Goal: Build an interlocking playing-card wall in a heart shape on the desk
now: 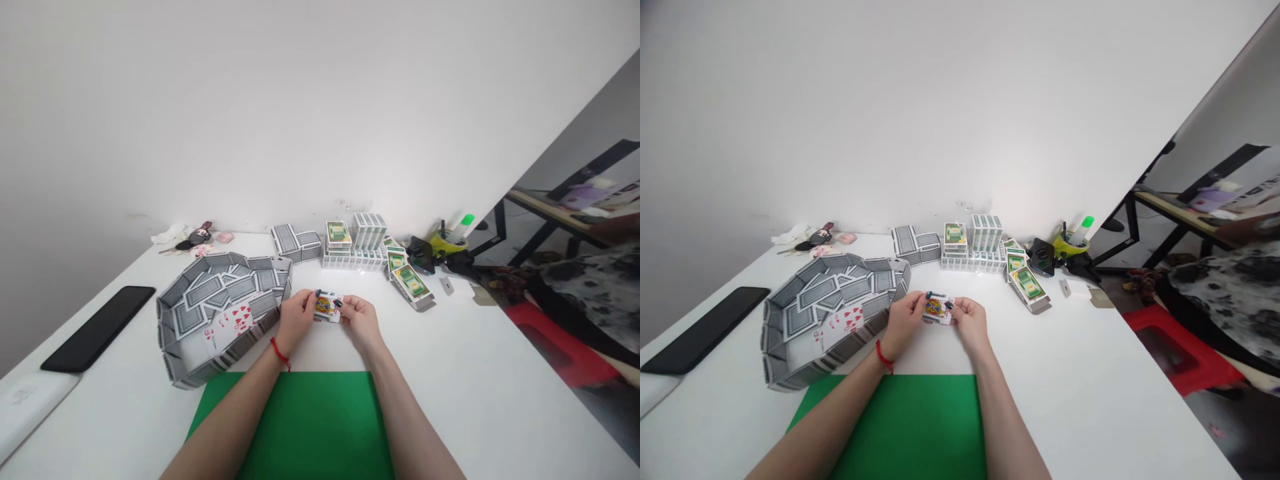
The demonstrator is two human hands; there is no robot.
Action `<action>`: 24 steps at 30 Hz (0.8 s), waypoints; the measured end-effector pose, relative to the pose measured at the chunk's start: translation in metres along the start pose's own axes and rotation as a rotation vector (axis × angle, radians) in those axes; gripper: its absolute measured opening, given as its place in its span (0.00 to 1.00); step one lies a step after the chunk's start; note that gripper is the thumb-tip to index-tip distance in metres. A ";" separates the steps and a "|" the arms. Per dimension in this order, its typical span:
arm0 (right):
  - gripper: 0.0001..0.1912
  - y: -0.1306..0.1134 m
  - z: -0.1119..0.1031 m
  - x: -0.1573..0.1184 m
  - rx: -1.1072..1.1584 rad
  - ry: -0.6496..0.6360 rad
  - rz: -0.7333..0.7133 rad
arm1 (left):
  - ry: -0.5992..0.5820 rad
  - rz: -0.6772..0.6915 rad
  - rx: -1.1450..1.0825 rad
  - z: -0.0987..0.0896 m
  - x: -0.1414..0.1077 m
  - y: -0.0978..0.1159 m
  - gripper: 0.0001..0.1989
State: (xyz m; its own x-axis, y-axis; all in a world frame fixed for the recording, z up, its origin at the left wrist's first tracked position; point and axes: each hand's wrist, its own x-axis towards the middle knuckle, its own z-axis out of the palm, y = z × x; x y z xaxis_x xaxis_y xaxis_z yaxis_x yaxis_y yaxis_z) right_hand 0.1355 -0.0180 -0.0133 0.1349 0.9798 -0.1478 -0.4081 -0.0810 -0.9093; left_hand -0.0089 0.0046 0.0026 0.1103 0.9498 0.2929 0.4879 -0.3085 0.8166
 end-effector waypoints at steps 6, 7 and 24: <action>0.14 -0.004 0.003 -0.002 -0.037 0.012 -0.016 | -0.011 0.061 -0.071 -0.004 -0.001 -0.002 0.13; 0.13 -0.004 0.003 -0.002 -0.064 0.032 -0.037 | -0.012 0.073 -0.090 -0.004 -0.002 -0.001 0.14; 0.15 0.001 0.014 -0.015 -0.466 0.211 -0.347 | -0.058 0.364 0.058 0.011 -0.019 0.015 0.16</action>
State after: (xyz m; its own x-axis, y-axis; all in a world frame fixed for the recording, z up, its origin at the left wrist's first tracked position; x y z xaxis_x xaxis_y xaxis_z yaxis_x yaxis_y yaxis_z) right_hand 0.1203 -0.0302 -0.0063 0.3841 0.9099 0.1569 0.1230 0.1179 -0.9854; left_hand 0.0063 -0.0177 0.0039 0.3338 0.7806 0.5285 0.4562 -0.6244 0.6340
